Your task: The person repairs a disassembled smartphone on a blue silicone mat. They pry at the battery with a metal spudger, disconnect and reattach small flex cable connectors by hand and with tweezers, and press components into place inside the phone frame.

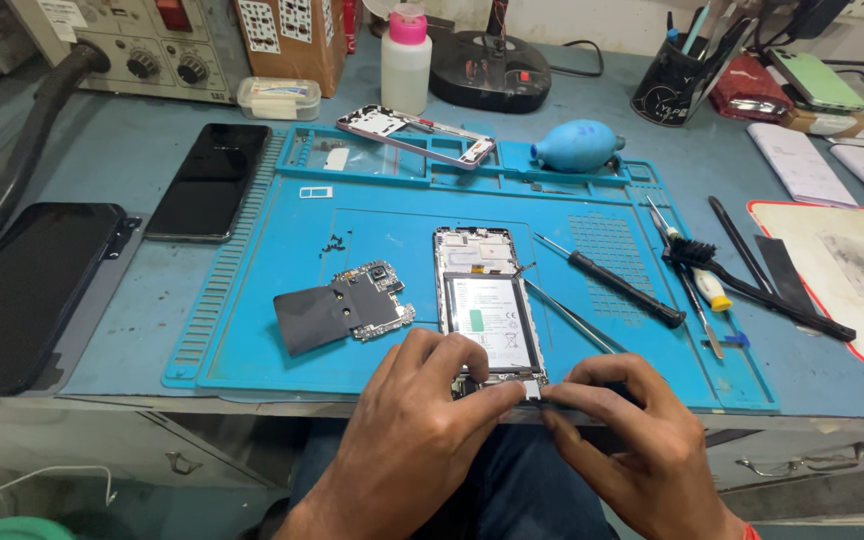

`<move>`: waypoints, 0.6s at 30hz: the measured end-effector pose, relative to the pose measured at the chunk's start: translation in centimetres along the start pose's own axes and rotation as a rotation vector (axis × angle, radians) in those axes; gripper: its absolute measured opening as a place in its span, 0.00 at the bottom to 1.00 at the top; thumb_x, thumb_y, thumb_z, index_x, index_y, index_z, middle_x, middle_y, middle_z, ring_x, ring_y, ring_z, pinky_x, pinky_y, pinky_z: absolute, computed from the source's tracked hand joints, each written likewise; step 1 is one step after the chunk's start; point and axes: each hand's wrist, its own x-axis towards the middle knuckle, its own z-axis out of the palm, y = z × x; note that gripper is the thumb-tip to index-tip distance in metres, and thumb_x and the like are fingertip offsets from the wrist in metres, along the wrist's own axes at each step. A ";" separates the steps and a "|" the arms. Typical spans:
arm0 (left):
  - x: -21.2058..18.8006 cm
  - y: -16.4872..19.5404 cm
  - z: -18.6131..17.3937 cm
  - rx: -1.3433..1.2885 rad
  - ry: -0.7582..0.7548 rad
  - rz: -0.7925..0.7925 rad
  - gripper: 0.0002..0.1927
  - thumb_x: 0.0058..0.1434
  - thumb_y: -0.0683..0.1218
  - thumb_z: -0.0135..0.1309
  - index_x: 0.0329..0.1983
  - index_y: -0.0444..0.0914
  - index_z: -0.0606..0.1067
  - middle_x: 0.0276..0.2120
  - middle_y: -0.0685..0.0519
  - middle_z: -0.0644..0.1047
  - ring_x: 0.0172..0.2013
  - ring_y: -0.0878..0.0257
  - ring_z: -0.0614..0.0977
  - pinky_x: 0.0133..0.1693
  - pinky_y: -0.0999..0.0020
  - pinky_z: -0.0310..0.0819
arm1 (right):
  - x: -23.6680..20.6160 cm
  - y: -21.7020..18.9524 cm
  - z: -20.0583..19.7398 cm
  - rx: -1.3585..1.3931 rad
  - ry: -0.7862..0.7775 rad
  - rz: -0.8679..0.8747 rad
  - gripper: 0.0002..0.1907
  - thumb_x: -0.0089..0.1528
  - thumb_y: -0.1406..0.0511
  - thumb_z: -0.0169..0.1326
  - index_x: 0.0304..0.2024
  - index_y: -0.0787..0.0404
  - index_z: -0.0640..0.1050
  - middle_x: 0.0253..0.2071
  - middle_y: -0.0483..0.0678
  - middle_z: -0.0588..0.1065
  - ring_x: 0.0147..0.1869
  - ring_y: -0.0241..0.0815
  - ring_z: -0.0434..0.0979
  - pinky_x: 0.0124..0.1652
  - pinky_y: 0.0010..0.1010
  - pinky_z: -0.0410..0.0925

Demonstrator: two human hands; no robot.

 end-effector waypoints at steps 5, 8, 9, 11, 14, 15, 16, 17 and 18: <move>0.0 0.0 0.2 -0.024 0.007 -0.007 0.11 0.56 0.43 0.63 0.44 0.43 0.83 0.38 0.53 0.74 0.44 0.55 0.76 0.45 0.58 0.73 | 0.4 -0.4 -0.1 -0.040 -0.036 -0.008 0.24 0.48 0.68 0.68 0.48 0.55 0.83 0.44 0.49 0.76 0.41 0.41 0.80 0.40 0.32 0.75; -0.1 0.0 0.3 -0.024 0.026 -0.003 0.11 0.56 0.43 0.64 0.43 0.43 0.83 0.39 0.53 0.74 0.44 0.55 0.76 0.45 0.58 0.73 | 0.7 -0.6 0.0 -0.052 -0.042 -0.018 0.25 0.49 0.68 0.68 0.50 0.55 0.82 0.44 0.49 0.75 0.42 0.41 0.79 0.41 0.33 0.74; -0.2 -0.1 0.3 -0.017 0.032 -0.003 0.11 0.56 0.43 0.64 0.43 0.44 0.83 0.39 0.53 0.74 0.44 0.55 0.76 0.45 0.58 0.73 | 0.7 -0.6 0.0 -0.054 -0.049 -0.005 0.25 0.49 0.68 0.68 0.50 0.55 0.82 0.43 0.49 0.75 0.42 0.41 0.79 0.41 0.33 0.74; -0.3 -0.1 0.4 -0.013 0.043 0.003 0.11 0.56 0.43 0.64 0.43 0.44 0.83 0.38 0.54 0.74 0.44 0.55 0.76 0.45 0.58 0.73 | 0.8 -0.6 -0.1 -0.060 -0.056 0.001 0.25 0.49 0.68 0.68 0.50 0.54 0.83 0.43 0.49 0.75 0.41 0.41 0.79 0.41 0.32 0.74; -0.5 -0.3 0.5 -0.023 0.057 0.009 0.11 0.56 0.43 0.64 0.43 0.44 0.84 0.39 0.55 0.75 0.44 0.56 0.77 0.44 0.59 0.74 | 0.7 -0.6 -0.2 -0.064 -0.059 -0.013 0.24 0.50 0.68 0.67 0.50 0.52 0.83 0.42 0.48 0.75 0.42 0.40 0.79 0.41 0.32 0.74; -0.5 -0.3 0.5 -0.030 0.061 0.010 0.11 0.56 0.43 0.64 0.43 0.45 0.84 0.39 0.55 0.76 0.44 0.57 0.77 0.44 0.60 0.74 | 0.7 -0.6 -0.2 -0.064 -0.063 -0.012 0.23 0.50 0.69 0.67 0.50 0.52 0.83 0.42 0.48 0.75 0.41 0.40 0.79 0.40 0.31 0.74; -0.6 -0.4 0.5 -0.038 0.065 0.011 0.12 0.56 0.43 0.64 0.44 0.45 0.84 0.40 0.56 0.76 0.44 0.57 0.77 0.43 0.61 0.74 | 0.7 -0.6 -0.2 -0.065 -0.066 -0.012 0.23 0.50 0.69 0.66 0.49 0.51 0.84 0.42 0.48 0.75 0.41 0.40 0.79 0.40 0.31 0.74; -0.6 -0.4 0.5 -0.035 0.062 0.014 0.12 0.56 0.43 0.64 0.44 0.45 0.84 0.40 0.55 0.76 0.44 0.57 0.77 0.43 0.60 0.74 | 0.8 -0.6 -0.3 -0.074 -0.069 -0.020 0.23 0.50 0.69 0.66 0.49 0.52 0.84 0.41 0.48 0.75 0.41 0.40 0.79 0.40 0.31 0.74; -0.7 -0.4 0.4 -0.032 0.058 0.016 0.12 0.56 0.43 0.64 0.44 0.44 0.84 0.40 0.55 0.76 0.44 0.57 0.77 0.43 0.60 0.74 | 0.8 -0.7 -0.3 -0.083 -0.073 -0.028 0.23 0.50 0.69 0.66 0.49 0.52 0.84 0.41 0.48 0.75 0.41 0.40 0.79 0.40 0.31 0.73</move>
